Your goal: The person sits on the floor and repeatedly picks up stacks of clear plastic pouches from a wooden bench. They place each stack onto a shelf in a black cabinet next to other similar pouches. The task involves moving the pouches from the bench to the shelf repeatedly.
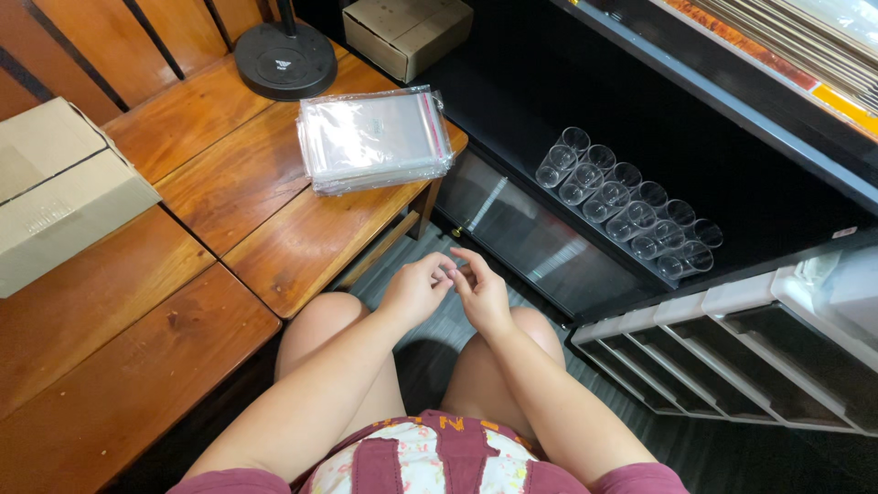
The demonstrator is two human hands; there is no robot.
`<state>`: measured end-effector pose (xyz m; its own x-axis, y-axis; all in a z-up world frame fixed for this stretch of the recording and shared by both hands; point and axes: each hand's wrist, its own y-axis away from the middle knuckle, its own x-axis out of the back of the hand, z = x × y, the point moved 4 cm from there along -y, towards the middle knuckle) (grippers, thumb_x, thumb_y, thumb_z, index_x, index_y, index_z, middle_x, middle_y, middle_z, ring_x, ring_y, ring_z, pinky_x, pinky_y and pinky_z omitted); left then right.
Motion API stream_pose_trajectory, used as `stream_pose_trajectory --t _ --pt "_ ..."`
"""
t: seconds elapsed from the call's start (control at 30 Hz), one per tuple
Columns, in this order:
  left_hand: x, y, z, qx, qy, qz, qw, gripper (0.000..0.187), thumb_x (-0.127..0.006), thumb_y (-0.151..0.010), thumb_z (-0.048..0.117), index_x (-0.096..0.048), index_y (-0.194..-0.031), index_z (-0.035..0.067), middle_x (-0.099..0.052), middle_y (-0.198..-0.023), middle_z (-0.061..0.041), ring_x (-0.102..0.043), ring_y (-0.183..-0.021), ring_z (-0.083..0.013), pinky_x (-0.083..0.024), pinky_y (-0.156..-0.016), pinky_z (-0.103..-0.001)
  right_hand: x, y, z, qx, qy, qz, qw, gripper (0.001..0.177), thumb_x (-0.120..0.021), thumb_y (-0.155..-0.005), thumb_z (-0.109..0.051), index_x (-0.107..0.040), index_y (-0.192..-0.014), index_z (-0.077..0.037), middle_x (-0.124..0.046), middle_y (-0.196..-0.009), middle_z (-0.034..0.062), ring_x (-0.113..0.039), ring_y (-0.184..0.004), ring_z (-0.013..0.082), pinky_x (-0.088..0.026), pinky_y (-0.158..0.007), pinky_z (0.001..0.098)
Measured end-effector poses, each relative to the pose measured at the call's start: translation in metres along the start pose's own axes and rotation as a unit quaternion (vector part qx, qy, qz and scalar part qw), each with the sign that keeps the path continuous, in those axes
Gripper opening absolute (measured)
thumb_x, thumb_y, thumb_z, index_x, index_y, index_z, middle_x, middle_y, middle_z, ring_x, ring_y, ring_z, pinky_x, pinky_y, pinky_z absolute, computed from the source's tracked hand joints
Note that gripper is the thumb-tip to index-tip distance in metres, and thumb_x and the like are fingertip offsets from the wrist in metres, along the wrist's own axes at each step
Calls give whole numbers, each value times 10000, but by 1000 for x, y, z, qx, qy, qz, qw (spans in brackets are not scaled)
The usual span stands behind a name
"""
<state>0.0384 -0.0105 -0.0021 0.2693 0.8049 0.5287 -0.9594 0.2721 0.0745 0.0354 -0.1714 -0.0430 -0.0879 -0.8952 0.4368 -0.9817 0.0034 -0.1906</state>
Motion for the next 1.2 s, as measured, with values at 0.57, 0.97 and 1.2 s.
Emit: stream_pose_trajectory --t 0.57,0.97,1.2 --pt "3 -1 0 -11 29 32 999 128 -713 -930 140 -771 -1044 152 -804 -890 -29 -783 -829 -153 -614 -769 -303 -6 0 -5 -10 -35 4 999 209 -706 -952 -59 -798 -1103 -170 -744 -722 60 -698 -641 133 -614 -665 311" --pt "6 3 4 -5 20 40 999 152 -728 -904 162 -780 -1040 202 -810 -945 -25 -780 -934 -189 -625 -808 -322 1 0 -1 -14 -13 19 1000 125 -736 -954 -121 -806 -1042 -177 -738 -683 28 -692 -616 110 -597 -650 286" --pt "44 -1 -5 -41 74 170 982 126 -757 -873 196 -796 -993 207 -804 -897 -37 -774 -940 -215 -609 -848 -333 24 -33 -30 25 74 72 994 142 -792 -887 -109 -820 -985 -207 -763 -786 47 -730 -733 213 -584 -723 324"
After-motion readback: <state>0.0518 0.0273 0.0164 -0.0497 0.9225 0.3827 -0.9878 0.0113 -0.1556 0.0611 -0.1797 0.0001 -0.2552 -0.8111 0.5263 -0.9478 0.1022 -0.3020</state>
